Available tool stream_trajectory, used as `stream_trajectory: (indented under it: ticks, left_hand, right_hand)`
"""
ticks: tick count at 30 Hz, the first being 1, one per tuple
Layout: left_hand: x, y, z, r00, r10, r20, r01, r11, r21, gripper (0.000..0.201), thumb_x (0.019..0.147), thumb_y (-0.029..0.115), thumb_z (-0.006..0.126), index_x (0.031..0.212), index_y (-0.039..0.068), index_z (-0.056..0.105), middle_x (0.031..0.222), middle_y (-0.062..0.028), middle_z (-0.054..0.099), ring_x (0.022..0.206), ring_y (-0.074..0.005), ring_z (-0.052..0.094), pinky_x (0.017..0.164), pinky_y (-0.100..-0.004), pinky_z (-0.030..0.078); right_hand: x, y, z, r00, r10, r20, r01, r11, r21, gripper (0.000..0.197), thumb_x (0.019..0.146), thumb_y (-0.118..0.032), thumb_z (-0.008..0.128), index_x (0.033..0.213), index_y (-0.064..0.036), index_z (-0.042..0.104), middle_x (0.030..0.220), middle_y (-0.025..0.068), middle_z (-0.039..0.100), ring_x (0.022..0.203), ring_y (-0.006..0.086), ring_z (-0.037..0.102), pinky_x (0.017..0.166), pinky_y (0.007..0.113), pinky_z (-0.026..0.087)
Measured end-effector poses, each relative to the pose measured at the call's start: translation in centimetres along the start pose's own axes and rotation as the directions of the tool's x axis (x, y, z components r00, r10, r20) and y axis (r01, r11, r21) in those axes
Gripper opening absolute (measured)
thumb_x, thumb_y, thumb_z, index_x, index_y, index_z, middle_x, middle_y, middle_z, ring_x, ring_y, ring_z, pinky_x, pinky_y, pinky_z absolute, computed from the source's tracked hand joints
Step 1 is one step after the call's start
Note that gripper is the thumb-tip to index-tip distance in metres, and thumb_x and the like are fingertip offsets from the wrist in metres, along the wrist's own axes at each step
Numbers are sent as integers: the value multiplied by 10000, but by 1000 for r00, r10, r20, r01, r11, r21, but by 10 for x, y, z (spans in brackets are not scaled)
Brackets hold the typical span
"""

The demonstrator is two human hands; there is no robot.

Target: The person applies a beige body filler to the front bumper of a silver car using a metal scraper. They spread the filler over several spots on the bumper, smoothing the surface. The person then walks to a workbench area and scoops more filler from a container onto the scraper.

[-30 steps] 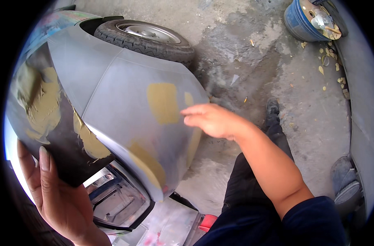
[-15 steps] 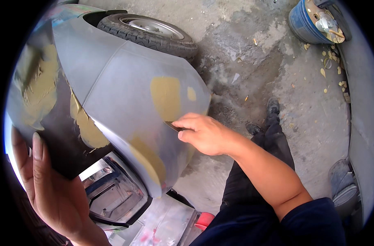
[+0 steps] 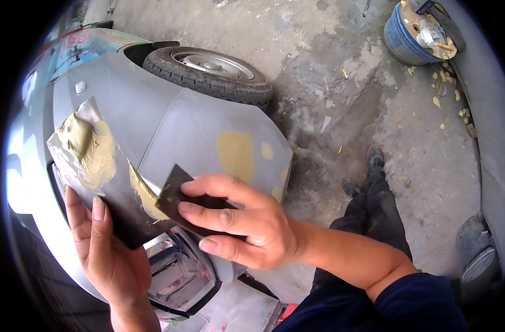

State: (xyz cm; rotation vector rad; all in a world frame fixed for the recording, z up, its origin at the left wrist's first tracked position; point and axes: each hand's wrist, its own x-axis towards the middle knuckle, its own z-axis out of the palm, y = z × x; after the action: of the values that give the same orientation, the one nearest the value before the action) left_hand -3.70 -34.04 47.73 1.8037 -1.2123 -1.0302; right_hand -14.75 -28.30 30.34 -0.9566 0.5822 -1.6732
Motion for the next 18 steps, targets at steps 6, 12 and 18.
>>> stream_trajectory:
  ticks: [6,12,18]
  left_hand:
    - [-3,-4,-6,998,59,30,-59,998,-15,514,999,77,450,1476,-4,276,1408,-182,460,1289,-263,470,1107,-406,348]
    - [-1,-3,-3,997,56,49,-55,998,-7,528,990,76,461,1477,-5,273,1411,-185,458,1285,-276,477,1105,-412,355]
    - [-1,-1,-4,998,50,46,-52,998,39,526,1005,95,450,1485,10,251,1401,-184,462,1269,-289,506,1087,-436,399]
  right_hand:
    - [-28,81,-65,780,625,-45,-554,655,-513,460,934,-254,555,1335,-28,537,1371,164,510,1265,349,481,1071,406,376]
    - [3,127,-84,457,888,50,-770,423,-478,490,951,-282,497,1384,-54,501,1435,138,429,1293,304,458,1041,370,402]
    - [13,107,-58,432,891,140,-752,441,-490,469,940,-261,488,1354,-46,534,1392,155,459,1261,321,479,1027,384,408]
